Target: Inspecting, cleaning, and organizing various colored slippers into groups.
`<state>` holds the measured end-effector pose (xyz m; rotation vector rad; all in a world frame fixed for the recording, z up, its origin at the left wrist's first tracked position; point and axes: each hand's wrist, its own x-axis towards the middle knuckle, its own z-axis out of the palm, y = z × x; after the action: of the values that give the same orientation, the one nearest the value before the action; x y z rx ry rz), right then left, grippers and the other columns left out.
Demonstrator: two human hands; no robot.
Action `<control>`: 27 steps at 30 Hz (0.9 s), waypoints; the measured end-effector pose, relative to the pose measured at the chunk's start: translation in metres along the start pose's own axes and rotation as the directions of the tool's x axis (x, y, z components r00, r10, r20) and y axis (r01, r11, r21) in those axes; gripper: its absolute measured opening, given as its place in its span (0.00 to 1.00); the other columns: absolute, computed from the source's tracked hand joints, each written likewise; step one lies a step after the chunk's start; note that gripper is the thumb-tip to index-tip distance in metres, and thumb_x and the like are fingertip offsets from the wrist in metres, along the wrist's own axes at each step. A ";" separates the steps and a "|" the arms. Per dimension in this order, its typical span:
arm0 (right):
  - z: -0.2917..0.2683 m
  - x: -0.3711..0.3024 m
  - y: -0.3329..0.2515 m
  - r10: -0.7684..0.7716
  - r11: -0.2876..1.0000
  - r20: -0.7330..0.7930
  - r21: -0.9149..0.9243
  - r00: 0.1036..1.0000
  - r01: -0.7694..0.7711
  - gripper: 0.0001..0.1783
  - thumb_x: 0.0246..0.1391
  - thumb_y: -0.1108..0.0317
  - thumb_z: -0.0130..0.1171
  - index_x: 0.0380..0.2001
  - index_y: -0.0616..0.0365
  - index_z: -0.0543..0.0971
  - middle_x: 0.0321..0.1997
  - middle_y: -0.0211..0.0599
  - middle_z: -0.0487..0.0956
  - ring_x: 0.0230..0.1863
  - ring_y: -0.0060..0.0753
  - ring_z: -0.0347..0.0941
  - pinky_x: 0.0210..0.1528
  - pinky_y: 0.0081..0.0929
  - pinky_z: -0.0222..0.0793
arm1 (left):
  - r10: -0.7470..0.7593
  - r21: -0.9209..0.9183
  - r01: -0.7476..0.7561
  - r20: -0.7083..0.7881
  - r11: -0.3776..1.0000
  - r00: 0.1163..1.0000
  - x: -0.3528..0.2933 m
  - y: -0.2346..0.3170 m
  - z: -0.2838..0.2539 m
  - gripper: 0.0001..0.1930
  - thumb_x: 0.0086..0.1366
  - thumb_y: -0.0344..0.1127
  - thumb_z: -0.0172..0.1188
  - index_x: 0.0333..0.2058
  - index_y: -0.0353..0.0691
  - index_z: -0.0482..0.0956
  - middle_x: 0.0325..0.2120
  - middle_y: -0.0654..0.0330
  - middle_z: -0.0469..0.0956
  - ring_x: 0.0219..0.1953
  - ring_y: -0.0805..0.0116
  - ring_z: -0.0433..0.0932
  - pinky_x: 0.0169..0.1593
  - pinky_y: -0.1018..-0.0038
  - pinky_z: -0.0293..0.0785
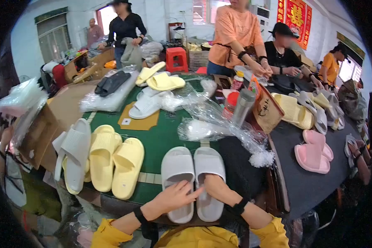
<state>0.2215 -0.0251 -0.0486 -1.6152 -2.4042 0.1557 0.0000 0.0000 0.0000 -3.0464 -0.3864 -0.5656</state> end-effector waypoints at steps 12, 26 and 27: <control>0.003 0.005 0.008 0.002 0.995 0.030 0.095 1.000 -0.005 0.10 0.45 0.73 0.55 0.28 0.72 0.78 0.27 0.55 0.77 0.30 0.54 0.76 0.31 0.40 0.73 | 0.006 0.052 -0.005 -0.011 0.999 1.000 -0.007 -0.005 0.012 0.29 0.62 0.42 0.57 0.58 0.32 0.67 0.40 0.56 0.69 0.47 0.59 0.69 0.51 0.67 0.71; -0.055 -0.023 -0.042 -0.042 0.972 -0.121 0.226 0.992 0.068 0.29 0.49 0.80 0.48 0.58 0.71 0.61 0.56 0.63 0.66 0.54 0.64 0.67 0.54 0.45 0.66 | -0.271 0.119 0.266 0.029 0.957 0.962 0.015 0.011 0.025 0.22 0.54 0.46 0.62 0.40 0.34 0.76 0.37 0.56 0.68 0.41 0.58 0.67 0.42 0.67 0.69; -0.067 -0.028 -0.045 -0.037 0.970 -0.103 0.236 0.994 0.061 0.31 0.49 0.80 0.49 0.59 0.69 0.61 0.58 0.62 0.65 0.52 0.64 0.69 0.52 0.44 0.69 | -0.292 0.130 0.286 0.030 0.949 0.956 0.013 0.011 0.027 0.22 0.54 0.46 0.62 0.41 0.34 0.76 0.36 0.56 0.68 0.41 0.58 0.67 0.42 0.66 0.69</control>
<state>0.2081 -0.0714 0.0223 -1.4214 -2.2512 0.3353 0.0239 -0.0061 -0.0199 -2.9054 -0.8470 -0.4547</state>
